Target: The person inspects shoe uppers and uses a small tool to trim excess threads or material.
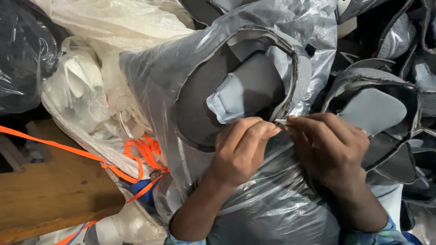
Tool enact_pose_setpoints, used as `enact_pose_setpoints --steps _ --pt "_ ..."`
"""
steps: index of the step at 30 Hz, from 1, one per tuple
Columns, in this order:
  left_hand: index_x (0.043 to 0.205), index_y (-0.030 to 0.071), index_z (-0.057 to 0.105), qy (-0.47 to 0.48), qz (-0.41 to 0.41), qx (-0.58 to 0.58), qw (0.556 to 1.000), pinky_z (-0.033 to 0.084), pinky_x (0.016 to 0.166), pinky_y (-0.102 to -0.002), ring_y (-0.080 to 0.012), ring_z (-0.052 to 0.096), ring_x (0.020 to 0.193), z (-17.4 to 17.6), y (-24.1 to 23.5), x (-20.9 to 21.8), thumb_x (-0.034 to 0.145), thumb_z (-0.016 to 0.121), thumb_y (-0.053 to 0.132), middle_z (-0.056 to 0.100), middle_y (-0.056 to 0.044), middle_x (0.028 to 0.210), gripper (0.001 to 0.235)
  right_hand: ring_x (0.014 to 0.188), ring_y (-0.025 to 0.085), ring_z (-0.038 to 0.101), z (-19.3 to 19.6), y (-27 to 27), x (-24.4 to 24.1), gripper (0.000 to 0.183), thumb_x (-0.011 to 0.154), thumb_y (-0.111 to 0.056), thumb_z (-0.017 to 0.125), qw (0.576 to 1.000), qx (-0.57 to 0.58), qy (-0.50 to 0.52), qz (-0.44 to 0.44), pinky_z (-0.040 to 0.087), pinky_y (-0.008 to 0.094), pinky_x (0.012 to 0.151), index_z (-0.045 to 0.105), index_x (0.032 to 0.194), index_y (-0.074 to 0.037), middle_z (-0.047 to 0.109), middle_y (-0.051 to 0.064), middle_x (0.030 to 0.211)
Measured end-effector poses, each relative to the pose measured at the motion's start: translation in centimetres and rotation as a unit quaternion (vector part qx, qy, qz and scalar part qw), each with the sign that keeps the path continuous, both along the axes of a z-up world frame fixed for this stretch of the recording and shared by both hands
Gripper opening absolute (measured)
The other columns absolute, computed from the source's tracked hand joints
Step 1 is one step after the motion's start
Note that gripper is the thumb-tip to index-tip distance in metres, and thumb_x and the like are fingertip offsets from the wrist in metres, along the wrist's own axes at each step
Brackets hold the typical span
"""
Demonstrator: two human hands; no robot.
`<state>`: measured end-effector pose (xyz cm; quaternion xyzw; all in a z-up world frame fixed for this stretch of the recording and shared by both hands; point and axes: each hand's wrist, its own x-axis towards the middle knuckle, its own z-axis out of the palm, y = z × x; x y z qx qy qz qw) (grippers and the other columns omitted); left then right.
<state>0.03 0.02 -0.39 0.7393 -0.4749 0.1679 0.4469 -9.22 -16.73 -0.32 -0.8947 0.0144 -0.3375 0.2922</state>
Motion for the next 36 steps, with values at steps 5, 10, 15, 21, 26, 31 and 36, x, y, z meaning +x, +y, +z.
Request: enact_pose_setpoints --steps 5,10,15,21,26,31,36 --pt "0.109 0.001 0.065 0.051 0.005 -0.018 0.999 0.058 0.079 -0.034 -0.0236 0.070 0.093 -0.3 0.0 0.1 0.103 0.073 0.007 0.067 -0.009 0.102 0.011 0.080 0.017 0.072 0.5 0.0 0.2 0.024 0.091 -0.007 0.083 0.998 0.059 0.013 0.018 0.053 0.027 0.065 0.073 0.112 -0.006 0.071 0.007 0.101" --pt "0.108 0.001 0.064 0.103 0.002 -0.036 0.994 0.059 0.079 -0.033 -0.0229 0.071 0.093 -0.1 -0.1 0.1 0.104 0.071 0.008 0.066 -0.009 0.103 0.011 0.079 0.021 0.069 0.2 0.0 0.4 0.030 0.083 -0.011 0.088 1.000 -0.011 -0.020 0.017 0.052 0.033 0.064 0.072 0.108 -0.002 0.071 0.010 0.099" --pt "0.109 0.001 0.063 0.084 -0.011 -0.030 0.996 0.058 0.077 -0.032 -0.0230 0.070 0.091 -0.4 0.0 0.0 0.105 0.072 0.009 0.066 -0.008 0.102 0.013 0.078 0.020 0.070 -0.6 0.0 0.3 0.023 0.087 -0.005 0.086 1.000 -0.017 -0.017 -0.001 0.052 0.033 0.064 0.074 0.106 -0.004 0.072 0.008 0.097" --pt "0.109 0.001 0.062 0.141 -0.019 -0.069 0.987 0.057 0.073 -0.027 -0.0173 0.068 0.086 -0.9 0.7 0.1 0.107 0.068 0.010 0.066 -0.008 0.102 0.011 0.083 0.020 0.073 -0.6 -0.4 0.7 0.022 0.093 -0.003 0.083 0.997 0.074 -0.001 0.009 0.055 0.029 0.066 0.071 0.111 -0.003 0.070 0.009 0.101" --pt "0.107 0.000 0.063 0.209 0.004 -0.061 0.976 0.056 0.073 -0.025 -0.0122 0.066 0.082 0.1 1.6 1.1 0.108 0.067 0.009 0.067 -0.006 0.101 0.009 0.088 0.022 0.073 -1.6 -1.1 1.3 0.023 0.092 -0.003 0.083 0.997 0.065 -0.023 0.020 0.055 0.030 0.068 0.070 0.111 -0.003 0.071 0.011 0.103" --pt "0.111 0.001 0.070 0.297 -0.016 0.050 0.953 0.051 0.065 -0.025 -0.0121 0.062 0.072 2.3 1.2 1.3 0.094 0.077 0.012 0.069 -0.006 0.098 0.021 0.084 0.022 0.072 -1.3 -1.0 1.5 0.023 0.091 -0.005 0.084 0.997 0.064 -0.024 0.018 0.055 0.032 0.070 0.071 0.109 -0.004 0.070 0.010 0.100" --pt "0.115 -0.001 0.069 0.239 -0.025 0.120 0.963 0.053 0.066 -0.028 -0.0162 0.065 0.077 2.2 0.7 1.0 0.088 0.081 0.015 0.067 -0.009 0.099 0.034 0.078 0.022 0.070 -1.4 -1.1 1.8 0.023 0.088 -0.005 0.085 0.998 0.052 -0.022 0.025 0.053 0.033 0.066 0.072 0.106 -0.004 0.070 0.009 0.095"
